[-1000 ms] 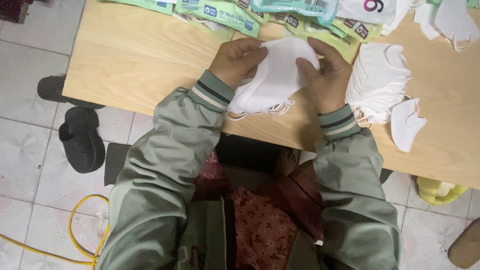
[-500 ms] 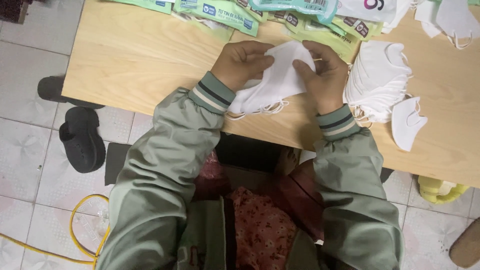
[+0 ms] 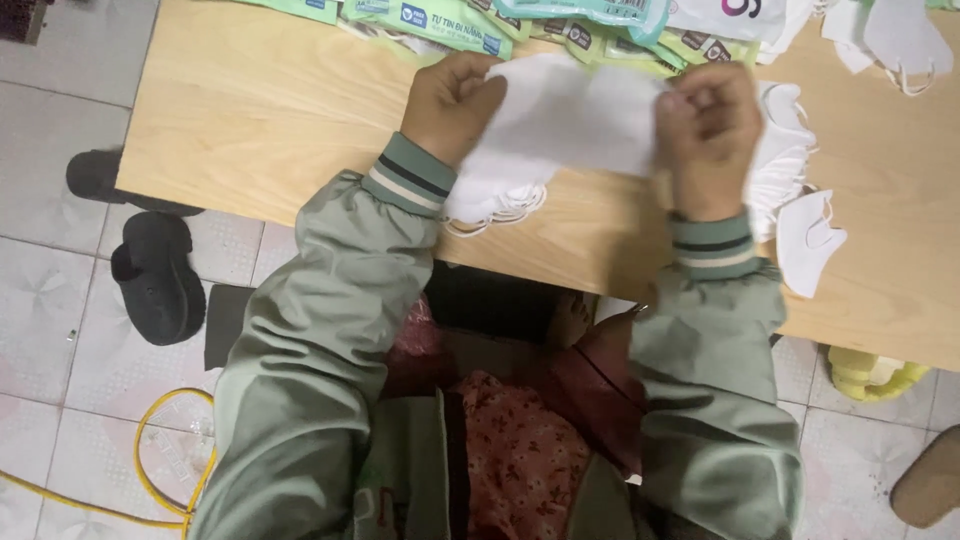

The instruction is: The person is picking up individual white mask components and stacking them neatly on a wooden table.

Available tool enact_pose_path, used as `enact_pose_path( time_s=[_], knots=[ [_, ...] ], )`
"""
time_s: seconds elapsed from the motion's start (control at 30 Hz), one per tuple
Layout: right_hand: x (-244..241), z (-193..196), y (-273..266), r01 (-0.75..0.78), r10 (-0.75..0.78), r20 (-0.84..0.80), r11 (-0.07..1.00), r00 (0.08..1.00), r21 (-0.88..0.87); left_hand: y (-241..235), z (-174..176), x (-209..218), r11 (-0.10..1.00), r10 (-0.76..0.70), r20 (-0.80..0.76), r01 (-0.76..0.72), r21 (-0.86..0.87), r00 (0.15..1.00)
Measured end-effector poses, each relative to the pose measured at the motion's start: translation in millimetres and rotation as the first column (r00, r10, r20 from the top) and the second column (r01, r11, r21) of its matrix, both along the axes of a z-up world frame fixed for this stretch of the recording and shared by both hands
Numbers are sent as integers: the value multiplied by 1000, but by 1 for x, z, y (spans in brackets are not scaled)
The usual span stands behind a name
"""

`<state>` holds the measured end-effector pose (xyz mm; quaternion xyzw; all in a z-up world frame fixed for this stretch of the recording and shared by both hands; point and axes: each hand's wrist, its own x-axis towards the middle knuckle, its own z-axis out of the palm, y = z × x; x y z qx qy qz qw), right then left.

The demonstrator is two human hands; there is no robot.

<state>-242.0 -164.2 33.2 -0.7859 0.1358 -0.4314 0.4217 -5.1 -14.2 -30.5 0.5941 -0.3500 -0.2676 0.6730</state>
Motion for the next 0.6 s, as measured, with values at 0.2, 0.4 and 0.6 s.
enact_pose_path(
  time_s=[0.2,0.4,0.6],
  knots=[
    [-14,10,4,-94,111,-301,993,947,71,4,4,0,985,-84,294,123,-119,952],
    [26,-34,5,-188,188,-10,981,982,-47,7,23,-2,975,-167,436,215,-62,884],
    [31,-36,21,-136,158,-96,968,983,210,7,19,-8,973,-195,227,159,167,954]
  ],
)
